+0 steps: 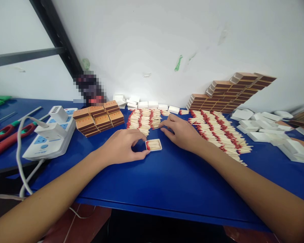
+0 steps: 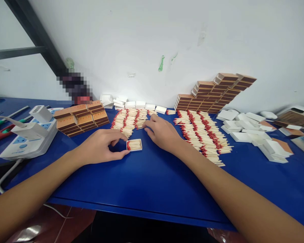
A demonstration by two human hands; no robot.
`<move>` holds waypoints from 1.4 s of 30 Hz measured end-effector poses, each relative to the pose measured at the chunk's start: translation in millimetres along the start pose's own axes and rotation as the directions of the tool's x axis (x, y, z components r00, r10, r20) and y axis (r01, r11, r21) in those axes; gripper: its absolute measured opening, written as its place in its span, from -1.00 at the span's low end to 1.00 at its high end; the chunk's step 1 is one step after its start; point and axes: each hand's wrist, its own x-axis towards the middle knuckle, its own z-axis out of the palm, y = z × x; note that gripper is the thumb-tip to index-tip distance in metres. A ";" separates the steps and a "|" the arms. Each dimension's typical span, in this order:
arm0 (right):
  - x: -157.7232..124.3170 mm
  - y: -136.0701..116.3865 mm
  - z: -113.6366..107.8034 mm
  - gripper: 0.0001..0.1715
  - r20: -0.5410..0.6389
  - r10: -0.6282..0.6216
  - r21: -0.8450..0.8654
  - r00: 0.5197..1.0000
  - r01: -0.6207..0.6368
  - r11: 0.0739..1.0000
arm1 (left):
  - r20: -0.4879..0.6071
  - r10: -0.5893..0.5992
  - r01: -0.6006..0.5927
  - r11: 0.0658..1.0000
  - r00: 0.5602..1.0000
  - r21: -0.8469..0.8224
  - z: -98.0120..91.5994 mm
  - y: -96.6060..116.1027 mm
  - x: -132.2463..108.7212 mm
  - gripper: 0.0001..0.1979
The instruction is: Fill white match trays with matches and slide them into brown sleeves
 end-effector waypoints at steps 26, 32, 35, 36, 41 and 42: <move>4.5 7.6 5.4 -0.90 0.030 0.038 0.224 0.999 -0.043 0.974 | 0.008 0.002 -0.001 1.000 1.000 -0.013 0.0 -0.5 -0.6 -0.74; 1.4 -2.1 -8.0 -0.87 0.054 0.034 0.244 0.998 -0.046 0.969 | 0.001 -0.002 0.002 1.000 1.000 -0.012 -0.5 -1.1 -1.2 -0.73; -7.4 -17.6 -20.5 -0.86 0.029 -0.022 0.291 0.999 0.013 0.957 | -0.001 -0.003 0.003 1.000 1.000 -0.013 -0.8 -1.6 -1.1 -0.74; -11.2 -23.5 -23.6 -0.85 0.046 -0.045 0.306 0.998 0.029 0.952 | 0.004 -0.005 0.005 1.000 1.000 -0.016 -0.8 -1.8 -1.0 -0.74; -26.4 -43.1 -26.1 -0.87 0.155 -0.120 0.265 0.981 0.075 0.961 | 0.011 -0.009 0.009 1.000 1.000 -0.006 0.0 -1.7 -0.1 -0.75; -27.7 -44.2 -25.3 -0.88 0.161 -0.127 0.252 0.979 0.084 0.964 | 0.010 -0.010 0.010 1.000 1.000 -0.002 0.0 -1.5 -0.1 -0.75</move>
